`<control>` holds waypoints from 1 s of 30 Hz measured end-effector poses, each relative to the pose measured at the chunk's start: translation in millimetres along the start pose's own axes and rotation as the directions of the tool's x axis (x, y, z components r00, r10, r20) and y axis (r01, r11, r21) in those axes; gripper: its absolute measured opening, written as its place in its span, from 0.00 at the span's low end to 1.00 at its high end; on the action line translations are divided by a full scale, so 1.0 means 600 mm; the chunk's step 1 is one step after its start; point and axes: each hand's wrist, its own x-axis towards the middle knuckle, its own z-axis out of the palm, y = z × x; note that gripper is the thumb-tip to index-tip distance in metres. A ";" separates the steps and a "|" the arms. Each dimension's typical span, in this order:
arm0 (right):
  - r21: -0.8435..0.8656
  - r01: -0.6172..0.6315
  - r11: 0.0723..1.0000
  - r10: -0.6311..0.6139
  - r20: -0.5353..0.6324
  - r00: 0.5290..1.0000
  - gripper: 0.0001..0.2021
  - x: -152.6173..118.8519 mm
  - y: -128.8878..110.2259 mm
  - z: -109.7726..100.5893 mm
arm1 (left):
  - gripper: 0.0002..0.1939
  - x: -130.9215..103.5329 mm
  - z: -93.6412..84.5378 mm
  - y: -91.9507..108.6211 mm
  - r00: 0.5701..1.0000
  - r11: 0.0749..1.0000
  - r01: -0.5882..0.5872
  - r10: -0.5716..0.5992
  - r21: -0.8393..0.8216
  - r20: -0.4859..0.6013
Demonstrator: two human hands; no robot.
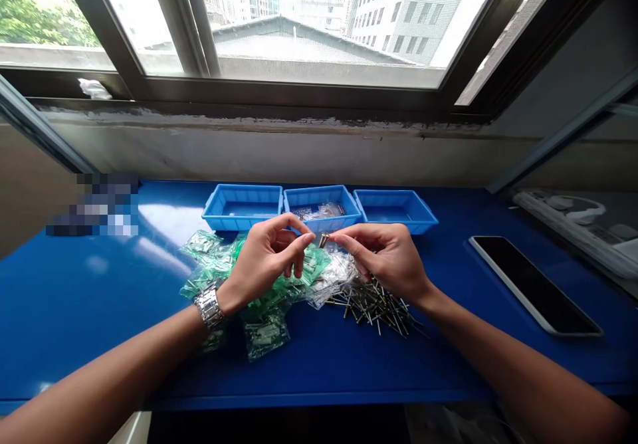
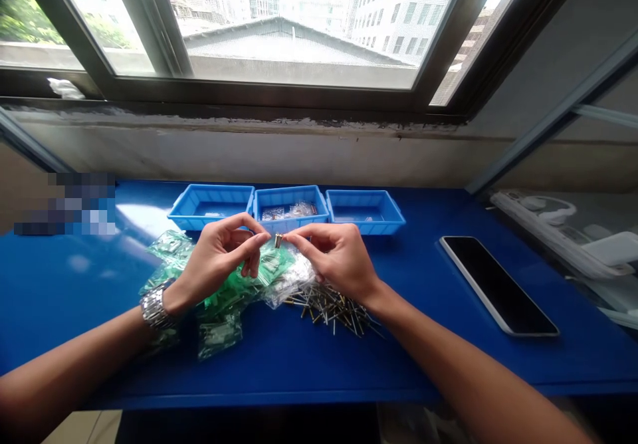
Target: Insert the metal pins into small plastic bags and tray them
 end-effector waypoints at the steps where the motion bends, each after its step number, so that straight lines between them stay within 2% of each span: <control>1: 0.006 -0.004 1.000 0.004 0.004 1.000 0.12 0.000 0.002 0.000 | 0.10 0.000 0.000 0.000 1.000 1.000 -0.004 0.004 -0.007 -0.001; 7: 0.024 0.039 0.999 -0.039 0.010 0.999 0.12 -0.001 0.004 -0.003 | 0.08 0.002 -0.001 -0.004 0.998 0.998 -0.061 0.061 0.015 -0.024; 12: -0.129 0.137 0.982 -0.140 -0.021 0.990 0.14 -0.002 -0.003 -0.004 | 0.09 0.002 -0.001 -0.006 0.985 0.981 -0.152 0.161 0.117 -0.068; 16: -0.227 0.202 0.953 -0.215 -0.031 0.976 0.15 -0.003 -0.005 -0.004 | 0.10 0.000 -0.002 -0.007 0.978 0.969 -0.174 0.191 0.173 -0.082; 21: -0.157 0.188 0.970 -0.192 -0.012 0.981 0.12 -0.001 -0.004 -0.006 | 0.09 0.001 -0.001 -0.007 0.980 0.970 -0.179 0.191 0.165 -0.061; 23: -0.120 0.199 0.972 -0.200 0.005 0.980 0.10 0.000 -0.004 -0.006 | 0.06 0.001 0.000 -0.005 0.985 0.977 -0.164 0.170 0.134 -0.037; 25: -0.109 0.200 0.974 -0.199 0.020 0.980 0.07 0.000 -0.004 -0.005 | 0.08 0.001 0.001 -0.003 0.991 0.985 -0.135 0.136 0.109 0.002; 30: 0.027 0.000 1.000 -0.004 0.134 0.991 0.12 0.003 -0.001 -0.009 | 0.14 -0.003 0.002 -0.002 0.998 0.992 -0.057 0.054 0.111 0.030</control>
